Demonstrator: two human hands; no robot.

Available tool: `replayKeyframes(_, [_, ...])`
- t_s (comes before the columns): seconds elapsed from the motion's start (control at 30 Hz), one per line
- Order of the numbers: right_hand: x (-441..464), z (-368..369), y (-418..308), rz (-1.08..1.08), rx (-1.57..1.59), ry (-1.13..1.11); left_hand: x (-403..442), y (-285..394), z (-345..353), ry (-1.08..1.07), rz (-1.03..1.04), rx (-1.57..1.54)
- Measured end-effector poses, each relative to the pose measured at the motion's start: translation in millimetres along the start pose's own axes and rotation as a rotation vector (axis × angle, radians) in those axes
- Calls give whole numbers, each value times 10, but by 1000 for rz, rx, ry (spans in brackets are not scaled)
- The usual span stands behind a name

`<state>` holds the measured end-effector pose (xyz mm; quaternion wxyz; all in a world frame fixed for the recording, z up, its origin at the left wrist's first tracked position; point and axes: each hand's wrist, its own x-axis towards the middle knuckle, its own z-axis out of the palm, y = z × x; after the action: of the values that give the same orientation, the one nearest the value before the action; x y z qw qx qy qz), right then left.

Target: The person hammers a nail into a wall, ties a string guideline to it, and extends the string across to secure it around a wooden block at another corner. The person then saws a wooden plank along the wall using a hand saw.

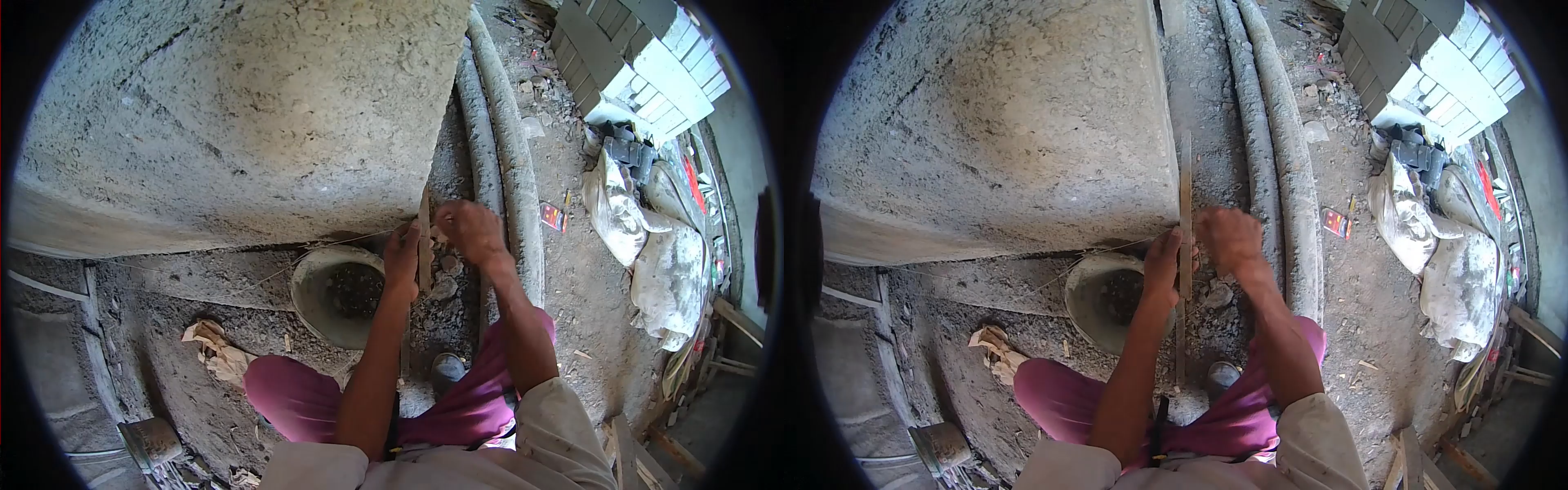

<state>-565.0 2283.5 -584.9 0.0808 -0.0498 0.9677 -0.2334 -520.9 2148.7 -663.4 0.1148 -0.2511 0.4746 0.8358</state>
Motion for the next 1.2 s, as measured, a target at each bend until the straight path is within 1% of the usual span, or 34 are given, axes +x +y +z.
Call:
replayKeyframes(0.07, [40,-81,199,193,-209,-50,-11,3,-4,30,-12,1])
replayKeyframes(0.1, [0,-142,241,195,-211,-50,-10,6,-11,17,-19,6])
replayKeyframes(0.17, [-75,-246,295,121,-23,32,8,28,-30,2,-24,11])
replayKeyframes(0.2, [-82,-255,257,121,-23,29,11,37,-54,-16,-48,-22])
replayKeyframes(0.27, [-83,-209,131,6,161,-5,5,25,-76,-31,-77,-49])
replayKeyframes(0.37, [-11,-65,14,3,163,-35,-28,22,-74,-35,-54,-51])
replayKeyframes(0.5, [42,-5,-6,20,134,-42,-36,53,-62,-49,-37,24])
replayKeyframes(0.57, [43,0,14,27,136,-80,-26,61,-57,-50,-37,43])
replayKeyframes(0.67, [14,-30,-34,12,137,-38,-33,52,-55,-57,-42,51])
replayKeyframes(0.77, [21,-2,-63,-28,168,-56,-44,64,-36,-21,-35,25])
replayKeyframes(0.83, [21,-11,-89,-17,170,-69,-5,48,-70,-77,-35,21])
replayKeyframes(1.2, [2,-41,-77,12,163,-52,-24,46,-58,-74,-43,-8])
